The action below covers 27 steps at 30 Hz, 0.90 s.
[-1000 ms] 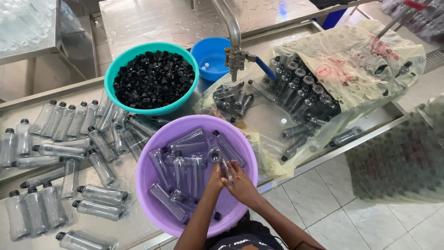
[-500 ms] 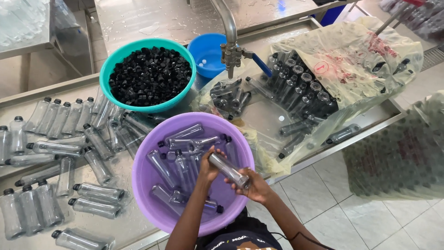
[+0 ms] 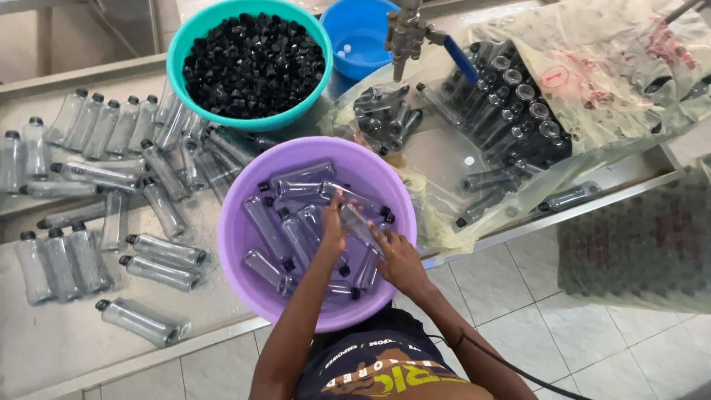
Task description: The person washes clear plastic bottles by hand in a purple basin filled with water. They repeatedly pick up bottles, shake them in the water, and place them back into the basin. The workspace includes a stainless steel counter with a sink, a bowl of black caps, and other bottles.
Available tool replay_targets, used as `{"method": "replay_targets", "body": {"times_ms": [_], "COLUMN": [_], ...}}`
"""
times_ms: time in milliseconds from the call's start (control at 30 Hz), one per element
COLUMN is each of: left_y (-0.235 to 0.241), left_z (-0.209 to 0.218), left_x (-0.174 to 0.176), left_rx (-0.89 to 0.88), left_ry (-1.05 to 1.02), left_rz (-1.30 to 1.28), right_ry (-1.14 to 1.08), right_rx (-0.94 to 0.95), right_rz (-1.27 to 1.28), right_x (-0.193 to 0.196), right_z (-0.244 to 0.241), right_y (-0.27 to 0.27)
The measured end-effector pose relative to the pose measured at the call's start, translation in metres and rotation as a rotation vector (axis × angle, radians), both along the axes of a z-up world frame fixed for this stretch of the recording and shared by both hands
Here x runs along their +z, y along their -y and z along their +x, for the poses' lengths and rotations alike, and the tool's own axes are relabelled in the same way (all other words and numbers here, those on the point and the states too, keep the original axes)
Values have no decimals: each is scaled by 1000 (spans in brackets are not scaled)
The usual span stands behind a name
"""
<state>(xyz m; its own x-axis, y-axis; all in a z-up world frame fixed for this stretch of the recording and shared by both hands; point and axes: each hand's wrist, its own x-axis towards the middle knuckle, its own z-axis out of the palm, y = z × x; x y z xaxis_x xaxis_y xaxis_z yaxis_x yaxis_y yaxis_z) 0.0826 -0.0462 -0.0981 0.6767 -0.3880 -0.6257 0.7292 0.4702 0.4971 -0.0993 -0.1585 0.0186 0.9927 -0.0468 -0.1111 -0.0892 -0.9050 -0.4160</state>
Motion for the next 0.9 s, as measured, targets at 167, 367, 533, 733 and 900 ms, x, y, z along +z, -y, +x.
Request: {"method": "replay_targets", "body": {"times_ms": [167, 367, 533, 733, 900], "left_y": [6, 0, 0, 5, 14], "left_z": [-53, -43, -31, 18, 38], "left_x": [13, -21, 68, 67, 30], "left_rx": [-164, -110, -45, -150, -52], "left_ry": [151, 177, 340, 291, 225], "left_rz": [186, 293, 298, 163, 263], "right_ry": [-30, 303, 135, -53, -216], "right_rx": [119, -47, -143, -556, -913], "right_rz": [403, 409, 541, 1029, 1519], "right_x": [-6, -70, -47, -208, -292], "right_z": [43, 151, 195, 187, 208], "right_y": [5, 88, 35, 1, 34]}}
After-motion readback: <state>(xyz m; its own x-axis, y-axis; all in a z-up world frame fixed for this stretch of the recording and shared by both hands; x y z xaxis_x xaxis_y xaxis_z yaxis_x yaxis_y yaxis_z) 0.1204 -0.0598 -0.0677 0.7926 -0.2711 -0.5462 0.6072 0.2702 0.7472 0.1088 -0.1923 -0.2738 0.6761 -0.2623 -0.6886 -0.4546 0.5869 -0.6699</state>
